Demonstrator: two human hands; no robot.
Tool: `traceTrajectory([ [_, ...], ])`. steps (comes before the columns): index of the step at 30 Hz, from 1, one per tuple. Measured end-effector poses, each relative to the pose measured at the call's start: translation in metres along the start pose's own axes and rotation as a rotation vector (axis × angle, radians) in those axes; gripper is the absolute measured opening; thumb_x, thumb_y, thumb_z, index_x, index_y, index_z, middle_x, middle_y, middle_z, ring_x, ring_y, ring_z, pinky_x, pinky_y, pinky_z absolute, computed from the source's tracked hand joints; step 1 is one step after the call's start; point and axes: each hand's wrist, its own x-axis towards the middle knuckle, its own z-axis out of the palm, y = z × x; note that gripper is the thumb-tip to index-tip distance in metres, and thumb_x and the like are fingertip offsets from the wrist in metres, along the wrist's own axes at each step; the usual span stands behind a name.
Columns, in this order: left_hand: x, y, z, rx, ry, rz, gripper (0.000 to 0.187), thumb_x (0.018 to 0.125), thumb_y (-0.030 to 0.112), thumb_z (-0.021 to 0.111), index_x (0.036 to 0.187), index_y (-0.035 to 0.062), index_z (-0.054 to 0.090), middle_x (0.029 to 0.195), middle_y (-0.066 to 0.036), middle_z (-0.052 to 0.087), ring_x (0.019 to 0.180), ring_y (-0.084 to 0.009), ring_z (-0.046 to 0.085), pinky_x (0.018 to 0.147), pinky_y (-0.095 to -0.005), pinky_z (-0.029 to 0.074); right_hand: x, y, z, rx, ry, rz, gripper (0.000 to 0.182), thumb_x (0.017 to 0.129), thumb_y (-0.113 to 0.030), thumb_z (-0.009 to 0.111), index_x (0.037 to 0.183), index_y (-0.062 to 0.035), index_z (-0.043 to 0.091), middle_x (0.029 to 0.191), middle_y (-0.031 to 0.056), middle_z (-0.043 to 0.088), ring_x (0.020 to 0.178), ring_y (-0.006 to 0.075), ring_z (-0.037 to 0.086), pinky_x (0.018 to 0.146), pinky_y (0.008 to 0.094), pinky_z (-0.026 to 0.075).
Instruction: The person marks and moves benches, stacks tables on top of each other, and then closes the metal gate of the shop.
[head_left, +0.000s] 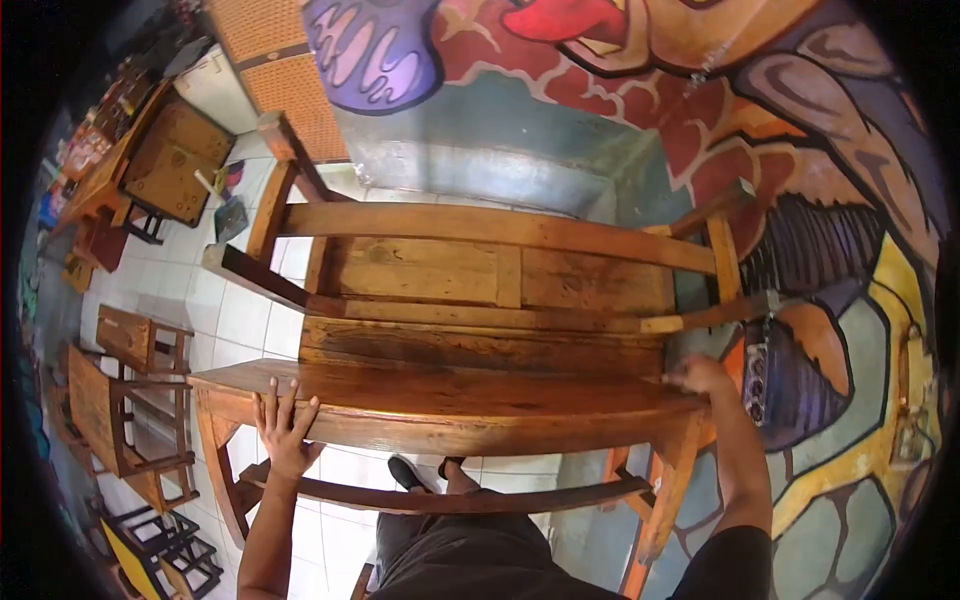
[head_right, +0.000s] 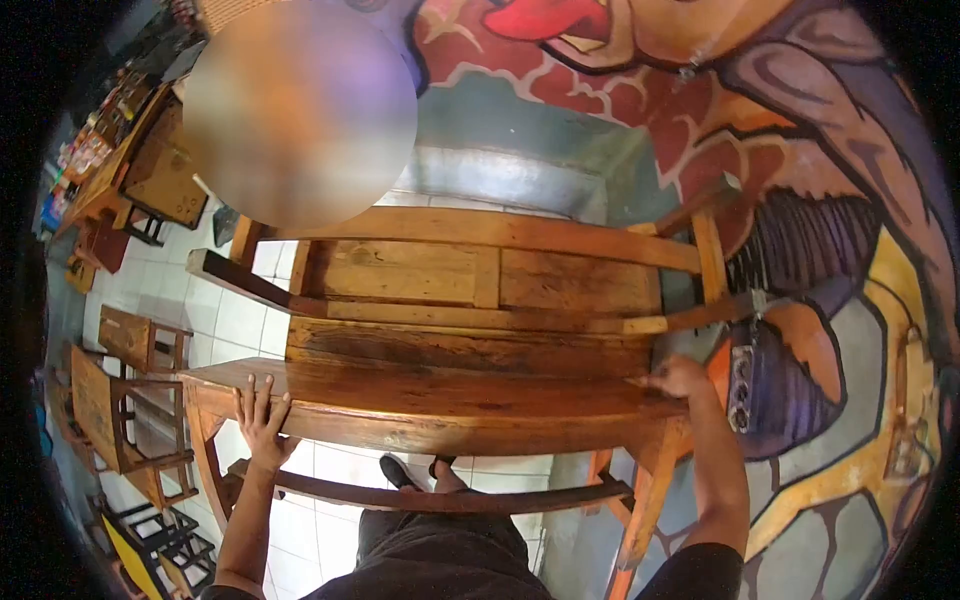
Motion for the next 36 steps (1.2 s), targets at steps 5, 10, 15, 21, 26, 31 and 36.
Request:
traceTrajectory([
  [5, 0.006, 0.002, -0.001, 0.031, 0.067, 0.061, 0.060, 0.081, 0.055, 0.055, 0.129, 0.0196, 0.052, 0.142, -0.012, 0.039, 0.134, -0.0408, 0.028, 0.110, -0.0583, 0.014, -0.142, -0.060, -0.019, 0.424, 0.709, -0.043, 0.034, 0.079, -0.040, 0.068, 0.088, -0.0081, 0.071, 0.086, 0.0122, 0.068, 0.081, 0.0261, 0.065, 0.074, 0.0348, 0.049],
  [10, 0.004, 0.001, 0.001, 0.042, 0.073, 0.053, 0.062, 0.079, 0.051, 0.059, 0.131, 0.0180, 0.050, 0.144, -0.010, 0.037, 0.135, -0.0377, 0.026, 0.111, -0.0555, 0.011, -0.204, -0.137, 0.105, 1.023, 0.412, -0.634, 0.019, 0.075, -0.027, 0.076, 0.080, -0.0099, 0.071, 0.074, 0.0055, 0.064, 0.068, 0.0135, 0.062, 0.060, 0.0265, 0.049],
  [15, 0.009, 0.011, -0.011, -0.044, 0.019, 0.008, 0.073, 0.067, 0.035, 0.075, 0.133, 0.0203, 0.048, 0.145, -0.009, 0.036, 0.137, -0.0367, 0.023, 0.111, -0.0560, 0.010, -0.176, -0.247, 0.196, 0.434, 0.154, -0.635, 0.053, 0.068, -0.058, 0.069, 0.100, -0.0159, 0.068, 0.095, 0.0039, 0.065, 0.092, 0.0230, 0.062, 0.079, 0.0373, 0.049],
  [21, 0.005, -0.001, -0.010, -0.204, -0.068, 0.009, 0.083, 0.066, 0.032, 0.077, 0.139, 0.0301, 0.038, 0.149, -0.004, 0.028, 0.139, -0.0326, 0.019, 0.108, -0.0589, 0.015, -0.139, -0.316, 0.233, -0.085, -0.056, -0.663, 0.068, 0.052, -0.067, 0.072, 0.102, -0.0205, 0.067, 0.095, 0.0102, 0.066, 0.093, 0.0283, 0.063, 0.078, 0.0438, 0.049],
  [26, 0.000, -0.006, -0.017, -0.144, -0.130, 0.004, 0.084, 0.076, 0.043, 0.066, 0.145, 0.0368, 0.019, 0.152, 0.000, 0.018, 0.141, -0.0283, 0.013, 0.110, -0.0583, 0.013, -0.123, -0.326, 0.240, -0.119, -0.046, -0.649, 0.069, 0.053, -0.068, 0.071, 0.107, -0.0235, 0.066, 0.100, 0.0050, 0.067, 0.098, 0.0263, 0.062, 0.085, 0.0397, 0.047],
  [31, -0.003, -0.011, -0.020, -0.138, -0.084, 0.061, 0.082, 0.078, 0.042, 0.064, 0.146, 0.0353, 0.018, 0.153, -0.002, 0.017, 0.141, -0.0285, 0.013, 0.111, -0.0566, 0.013, -0.119, -0.330, 0.251, -0.149, -0.234, -0.481, 0.074, 0.056, -0.071, 0.067, 0.110, -0.0214, 0.064, 0.107, 0.0058, 0.066, 0.102, 0.0265, 0.061, 0.089, 0.0366, 0.046],
  [36, -0.006, -0.016, -0.022, -0.214, -0.062, 0.107, 0.082, 0.078, 0.040, 0.065, 0.146, 0.0324, 0.020, 0.152, -0.004, 0.018, 0.141, -0.0288, 0.014, 0.111, -0.0562, 0.013, -0.112, -0.325, 0.255, -0.162, -0.232, -0.488, 0.072, 0.057, -0.069, 0.068, 0.111, -0.0203, 0.064, 0.109, 0.0062, 0.066, 0.102, 0.0265, 0.061, 0.087, 0.0362, 0.047],
])
